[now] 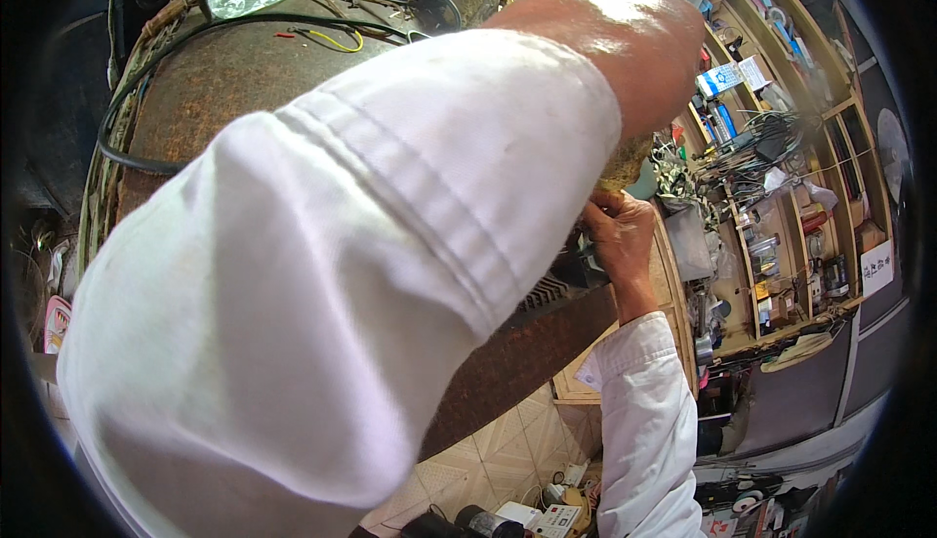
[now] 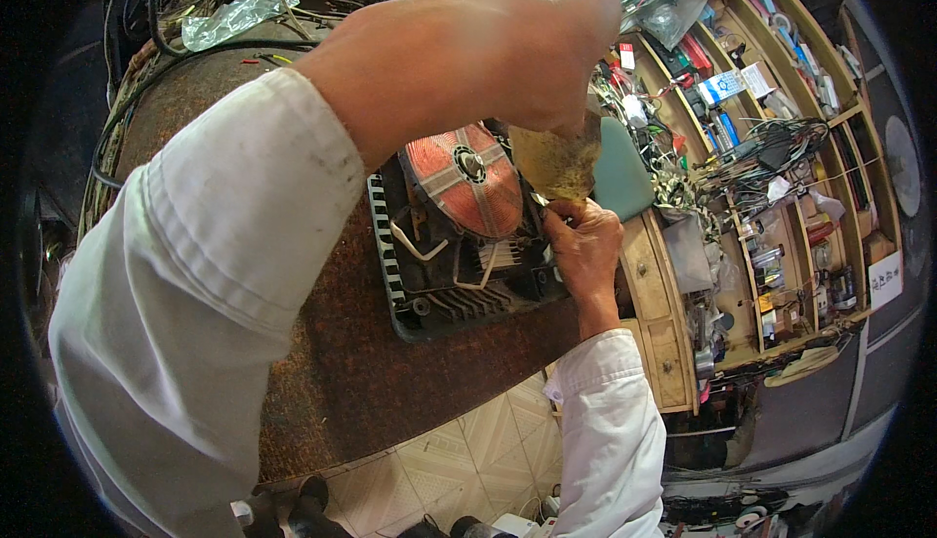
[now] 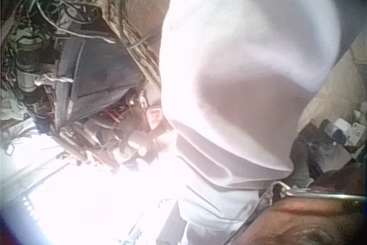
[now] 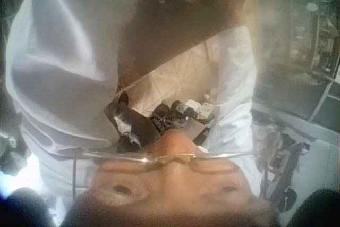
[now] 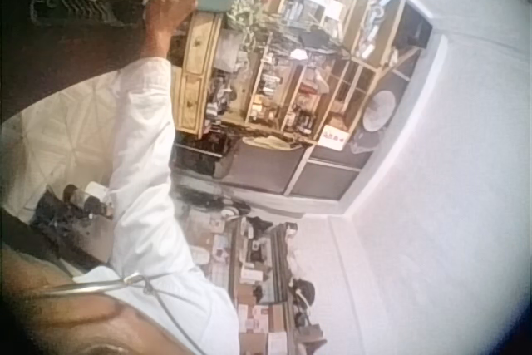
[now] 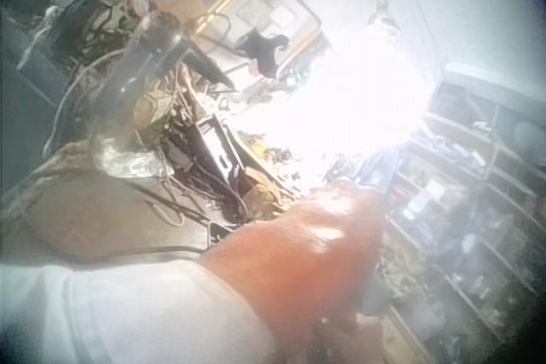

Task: The person works on a disassembled electronic device with a visible copper coil and fan, manipulating internal components and wires. They retrieve a brown plastic part from a cluttered pile, return to the workbench, and attempt to fit the part onto the device, adjusting its position multiple times.

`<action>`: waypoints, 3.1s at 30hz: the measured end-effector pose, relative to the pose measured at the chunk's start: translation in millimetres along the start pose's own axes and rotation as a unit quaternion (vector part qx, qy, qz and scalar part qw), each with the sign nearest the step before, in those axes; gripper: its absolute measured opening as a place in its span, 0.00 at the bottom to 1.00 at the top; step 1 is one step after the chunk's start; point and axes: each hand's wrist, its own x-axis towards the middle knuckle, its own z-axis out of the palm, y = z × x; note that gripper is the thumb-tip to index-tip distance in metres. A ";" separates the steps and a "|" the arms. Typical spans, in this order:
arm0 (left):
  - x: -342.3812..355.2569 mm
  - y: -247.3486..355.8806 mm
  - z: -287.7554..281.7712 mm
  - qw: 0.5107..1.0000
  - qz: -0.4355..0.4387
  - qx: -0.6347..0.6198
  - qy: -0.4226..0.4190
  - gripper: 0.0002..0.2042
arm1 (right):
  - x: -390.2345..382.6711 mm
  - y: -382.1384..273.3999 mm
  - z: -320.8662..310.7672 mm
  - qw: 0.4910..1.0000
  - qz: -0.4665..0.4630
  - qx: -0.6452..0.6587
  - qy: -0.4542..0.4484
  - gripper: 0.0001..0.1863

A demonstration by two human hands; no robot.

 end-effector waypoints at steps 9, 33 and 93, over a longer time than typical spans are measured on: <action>-13.1 -0.3 1.4 0.999 -0.001 -0.037 -0.001 0.13 | -2.1 -1.7 -0.4 1.000 0.008 -0.002 0.007 0.09; 16.3 -3.0 -63.6 0.988 -0.083 -0.129 -0.033 0.11 | -7.3 -15.8 -2.7 0.998 0.027 -0.010 0.049 0.07; -237.3 15.7 -0.4 0.634 -0.446 -0.376 0.507 0.13 | 30.4 5.8 -20.8 0.983 -0.044 0.134 -0.115 0.37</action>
